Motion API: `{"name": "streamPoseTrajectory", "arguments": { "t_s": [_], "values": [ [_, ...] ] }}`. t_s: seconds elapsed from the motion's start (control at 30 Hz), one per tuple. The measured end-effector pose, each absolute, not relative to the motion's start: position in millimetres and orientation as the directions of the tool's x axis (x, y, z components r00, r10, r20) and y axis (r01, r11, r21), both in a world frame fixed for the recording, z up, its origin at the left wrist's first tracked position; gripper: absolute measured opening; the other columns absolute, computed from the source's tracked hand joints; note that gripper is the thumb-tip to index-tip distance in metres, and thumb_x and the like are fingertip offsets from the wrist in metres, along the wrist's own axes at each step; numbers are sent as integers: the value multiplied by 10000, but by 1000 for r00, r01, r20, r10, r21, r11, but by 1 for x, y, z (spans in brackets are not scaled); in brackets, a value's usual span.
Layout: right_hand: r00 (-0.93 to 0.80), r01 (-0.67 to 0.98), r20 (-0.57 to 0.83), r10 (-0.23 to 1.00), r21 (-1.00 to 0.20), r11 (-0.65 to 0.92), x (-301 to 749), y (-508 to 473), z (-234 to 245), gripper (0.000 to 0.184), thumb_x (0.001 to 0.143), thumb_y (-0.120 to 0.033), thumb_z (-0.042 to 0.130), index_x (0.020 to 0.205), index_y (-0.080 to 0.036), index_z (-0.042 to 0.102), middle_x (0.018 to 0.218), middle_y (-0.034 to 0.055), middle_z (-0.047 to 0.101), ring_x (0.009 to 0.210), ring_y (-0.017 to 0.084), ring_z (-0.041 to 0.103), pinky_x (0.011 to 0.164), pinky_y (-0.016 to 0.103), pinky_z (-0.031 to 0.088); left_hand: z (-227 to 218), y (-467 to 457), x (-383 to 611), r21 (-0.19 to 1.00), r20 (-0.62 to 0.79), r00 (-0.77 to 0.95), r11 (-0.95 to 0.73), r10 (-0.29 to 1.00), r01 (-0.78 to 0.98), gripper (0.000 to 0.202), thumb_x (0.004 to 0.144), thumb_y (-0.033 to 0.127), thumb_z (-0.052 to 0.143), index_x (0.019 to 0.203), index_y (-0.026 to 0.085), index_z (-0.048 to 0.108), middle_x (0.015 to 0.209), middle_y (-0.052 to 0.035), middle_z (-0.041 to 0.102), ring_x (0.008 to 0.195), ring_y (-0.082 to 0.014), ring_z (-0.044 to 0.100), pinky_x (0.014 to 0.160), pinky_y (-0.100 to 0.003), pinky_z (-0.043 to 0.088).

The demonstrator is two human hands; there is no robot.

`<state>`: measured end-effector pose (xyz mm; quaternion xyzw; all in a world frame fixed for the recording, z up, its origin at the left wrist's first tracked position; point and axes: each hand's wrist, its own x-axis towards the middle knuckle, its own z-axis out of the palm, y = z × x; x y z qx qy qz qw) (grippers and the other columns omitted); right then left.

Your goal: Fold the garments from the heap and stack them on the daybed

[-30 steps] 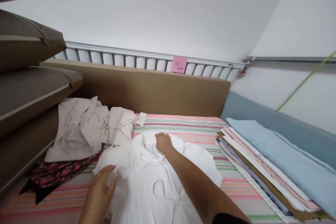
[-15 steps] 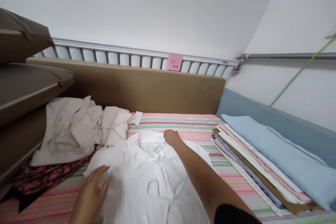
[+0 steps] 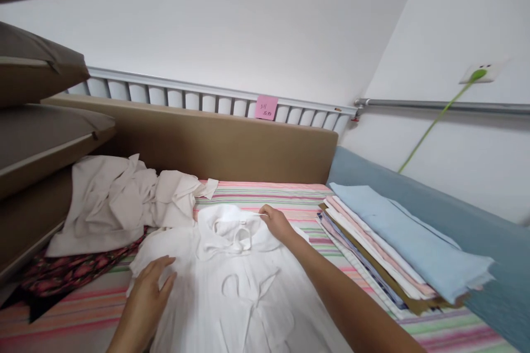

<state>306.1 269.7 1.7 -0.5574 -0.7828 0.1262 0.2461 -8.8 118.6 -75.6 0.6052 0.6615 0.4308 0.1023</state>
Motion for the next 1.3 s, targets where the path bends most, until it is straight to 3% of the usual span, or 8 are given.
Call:
{"name": "streamPoseTrajectory", "arguments": {
  "t_s": [0.2, 0.47, 0.63, 0.83, 1.0, 1.13, 1.2, 1.3],
  "values": [
    [-262, 917, 12, 965, -310, 253, 304, 287, 0, 312, 758, -138, 438, 984, -223, 636, 1036, 29, 664, 955, 176, 588, 819, 269, 410, -71, 115, -9, 751, 345, -257, -101, 903, 652, 399, 753, 377, 423, 1001, 142, 628, 1068, -130, 632, 1058, -270, 555, 963, -461, 415],
    [-244, 958, -99, 965, -176, 224, 254, 309, -1, 463, 754, -551, 511, 1095, -259, 623, 1135, 60, 630, 999, 236, 582, 797, 322, 431, -74, 119, -11, 815, 310, -306, -86, 900, 574, 404, 729, 402, 444, 974, 144, 635, 1030, -129, 654, 1023, -271, 578, 950, -467, 422],
    [-286, 955, -174, 942, -134, 265, 228, 314, -6, 439, 590, -333, 715, 1024, -291, 660, 1092, 22, 644, 897, 207, 613, 705, 270, 441, -79, 125, -11, 869, 205, -342, -10, 917, 495, 405, 710, 423, 478, 979, 168, 642, 1031, -112, 664, 992, -265, 602, 884, -441, 471],
    [-364, 924, -40, 931, -146, 355, 243, 290, 11, 261, 726, -223, 570, 964, -256, 672, 1025, 32, 647, 937, 196, 582, 750, 265, 404, -71, 123, -5, 884, 211, -327, -37, 921, 466, 414, 717, 450, 500, 989, 174, 646, 1052, -113, 660, 986, -265, 603, 877, -434, 471],
    [-435, 828, 221, 873, -284, 484, 261, 253, 14, 205, 811, -238, 497, 919, -251, 670, 935, 10, 644, 878, 148, 575, 776, 236, 390, -54, 124, 2, 913, 257, -391, -90, 884, 397, 444, 749, 474, 504, 1077, 188, 597, 1145, -121, 611, 956, -251, 603, 830, -414, 481],
    [-443, 765, 301, 845, -366, 531, 268, 238, 8, 165, 808, -242, 520, 858, -250, 676, 881, 8, 644, 864, 154, 571, 793, 255, 385, -35, 151, 14, 956, 208, -416, -95, 885, 277, 594, 727, 486, 554, 1213, 152, 487, 1204, -159, 558, 1103, -261, 527, 886, -401, 433],
    [-443, 750, 304, 843, -389, 534, 269, 235, 7, 159, 810, -244, 519, 840, -252, 674, 860, 8, 641, 853, 157, 569, 805, 268, 380, -26, 170, 21, 974, 137, -392, -51, 910, 222, 680, 646, 483, 650, 1206, 133, 490, 1129, -148, 591, 1062, -259, 538, 876, -387, 423],
    [-443, 739, 299, 845, -412, 533, 270, 233, 6, 165, 823, -250, 504, 835, -256, 669, 859, 7, 639, 864, 159, 565, 839, 286, 370, -13, 196, 28, 998, -14, -262, 28, 965, 52, 524, 543, 445, 736, 925, 107, 618, 804, -68, 646, 789, -206, 587, 735, -323, 446]
  ]
}}
